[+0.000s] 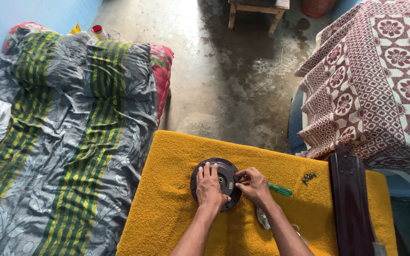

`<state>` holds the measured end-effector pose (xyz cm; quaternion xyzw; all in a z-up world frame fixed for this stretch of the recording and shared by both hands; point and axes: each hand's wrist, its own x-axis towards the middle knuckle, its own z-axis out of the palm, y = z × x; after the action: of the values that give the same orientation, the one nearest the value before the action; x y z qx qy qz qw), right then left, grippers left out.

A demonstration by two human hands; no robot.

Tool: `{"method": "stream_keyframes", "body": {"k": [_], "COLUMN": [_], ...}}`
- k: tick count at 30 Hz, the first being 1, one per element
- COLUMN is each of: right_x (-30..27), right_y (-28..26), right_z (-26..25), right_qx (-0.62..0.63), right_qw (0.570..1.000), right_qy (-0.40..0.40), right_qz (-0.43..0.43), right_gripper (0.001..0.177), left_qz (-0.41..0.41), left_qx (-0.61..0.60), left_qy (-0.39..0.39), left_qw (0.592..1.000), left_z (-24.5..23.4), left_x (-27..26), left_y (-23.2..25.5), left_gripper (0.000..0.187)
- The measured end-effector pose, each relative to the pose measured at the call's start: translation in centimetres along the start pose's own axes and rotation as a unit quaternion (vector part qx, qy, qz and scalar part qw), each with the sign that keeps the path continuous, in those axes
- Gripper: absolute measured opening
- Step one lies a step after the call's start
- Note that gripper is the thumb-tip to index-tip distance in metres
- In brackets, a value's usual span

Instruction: The person wipes a fan blade with a cloth, then uses a screwdriver to remove screws from the fan motor housing. They separate the housing into two halves, exposing the internal components, and continue to remove a ring from one half.

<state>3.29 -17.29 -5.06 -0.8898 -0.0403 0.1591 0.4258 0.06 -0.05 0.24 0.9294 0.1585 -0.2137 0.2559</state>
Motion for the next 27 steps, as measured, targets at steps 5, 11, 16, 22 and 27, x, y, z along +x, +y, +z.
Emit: {"method": "stream_keyframes", "body": {"k": [5,11,16,22,27], "right_x": [-0.4,-0.5,-0.1,-1.3,-0.2], "right_y": [-0.7,2.5,8.9,11.6,5.6], "right_z": [-0.2,-1.9,-7.3,-10.9,-5.9], "right_qx": [-0.026,-0.052,-0.09,-0.245,-0.086], "right_qw": [0.998,0.994,0.972,0.934,0.989], "right_qy": [0.035,0.094,0.197,0.226,0.073], "right_qz": [-0.046,0.013,0.092,0.133,0.09], "right_gripper": [0.018,0.025,0.027,0.036,0.026], "left_qz": [0.002,0.004,0.068,0.233,0.13], "left_qx": [0.004,0.011,0.033,0.082,0.079], "left_qy": [-0.006,-0.011,-0.055,-0.102,-0.066], "left_qw": [1.0,1.0,0.996,0.964,0.986], "left_z": [-0.5,-0.5,-0.9,-1.4,-0.3], "left_x": [-0.4,-0.4,0.6,2.3,0.9], "left_y": [0.1,-0.2,-1.4,-3.7,-3.9], "left_gripper": [0.121,0.123,0.122,0.127,0.121]}}
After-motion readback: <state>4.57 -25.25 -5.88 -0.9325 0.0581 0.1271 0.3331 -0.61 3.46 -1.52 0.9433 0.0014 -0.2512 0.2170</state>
